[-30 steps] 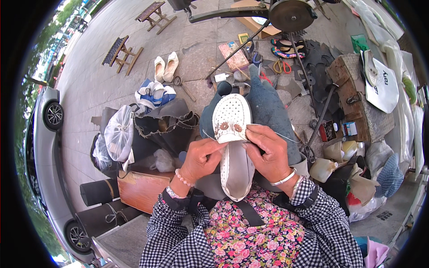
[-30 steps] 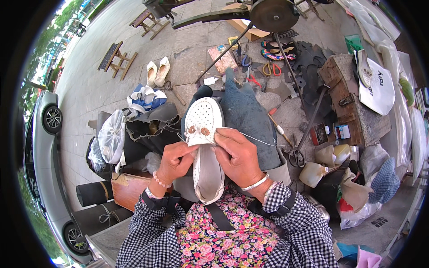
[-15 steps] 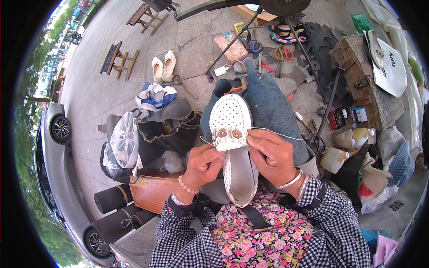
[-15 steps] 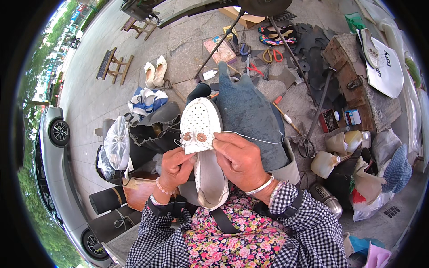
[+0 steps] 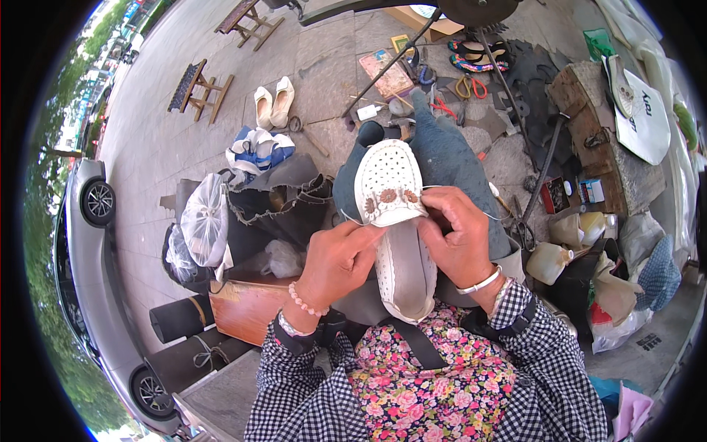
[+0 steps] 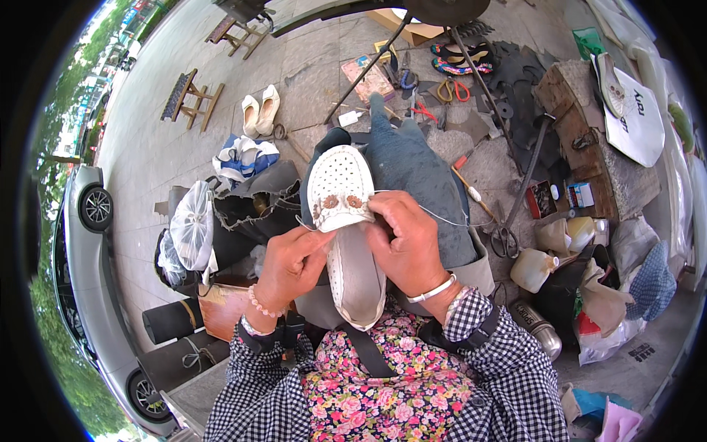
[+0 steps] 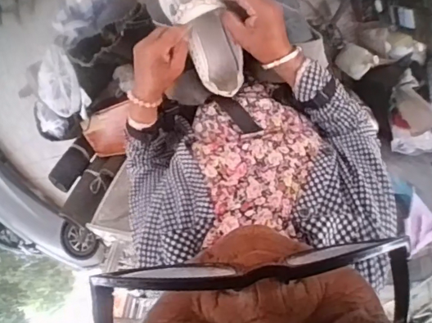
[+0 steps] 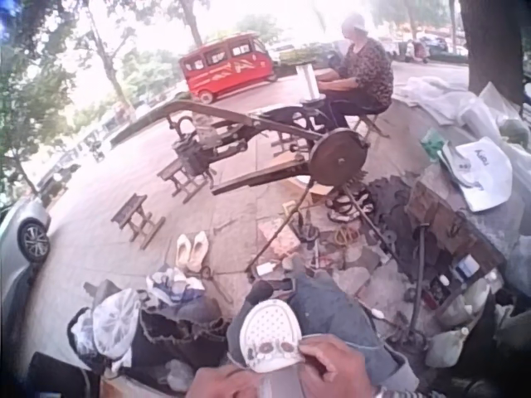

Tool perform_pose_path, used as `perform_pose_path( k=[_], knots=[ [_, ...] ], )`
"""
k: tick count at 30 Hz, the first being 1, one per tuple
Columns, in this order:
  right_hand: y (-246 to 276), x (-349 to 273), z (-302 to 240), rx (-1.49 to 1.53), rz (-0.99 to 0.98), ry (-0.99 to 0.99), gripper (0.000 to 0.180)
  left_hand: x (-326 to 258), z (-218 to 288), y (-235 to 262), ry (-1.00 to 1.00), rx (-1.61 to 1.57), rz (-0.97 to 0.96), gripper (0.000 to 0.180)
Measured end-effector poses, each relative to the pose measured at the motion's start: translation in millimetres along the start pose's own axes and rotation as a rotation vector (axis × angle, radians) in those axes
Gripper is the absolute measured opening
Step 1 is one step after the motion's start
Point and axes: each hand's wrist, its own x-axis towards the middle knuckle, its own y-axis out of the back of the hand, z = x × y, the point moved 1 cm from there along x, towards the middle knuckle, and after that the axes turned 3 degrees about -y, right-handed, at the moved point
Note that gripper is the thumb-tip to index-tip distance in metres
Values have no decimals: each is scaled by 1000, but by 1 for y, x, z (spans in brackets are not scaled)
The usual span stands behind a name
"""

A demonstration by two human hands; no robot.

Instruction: Stitching or sewing the upper part of a white shoe by hand.

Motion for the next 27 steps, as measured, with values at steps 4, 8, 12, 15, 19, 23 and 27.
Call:
perform_pose_path(
  k=[4, 8, 12, 15, 19, 23, 27],
  knots=[
    [2, 5, 12, -61, -8, 63, 19, 8, 19, 15, 88, 31, -113, 41],
    [0, 10, 14, -87, -46, -4, 14, 6, 18, 13, 106, 118, -90, 32],
    [-6, 15, 11, -76, -52, -159, 10, 7, 21, 19, 18, 262, -82, 25],
    [-3, 21, 21, -34, -69, -268, 9, 10, 21, 16, 14, 413, -100, 24],
    [-3, 30, 27, 57, -92, -340, 9, 14, 25, 19, 61, 492, -95, 25],
    [-4, 35, 25, 91, -88, -469, 11, 13, 16, 19, -12, 379, -32, 24],
    [1, 33, 33, 59, -77, -475, 13, 13, 21, 22, -6, 423, -75, 23]
  ],
)
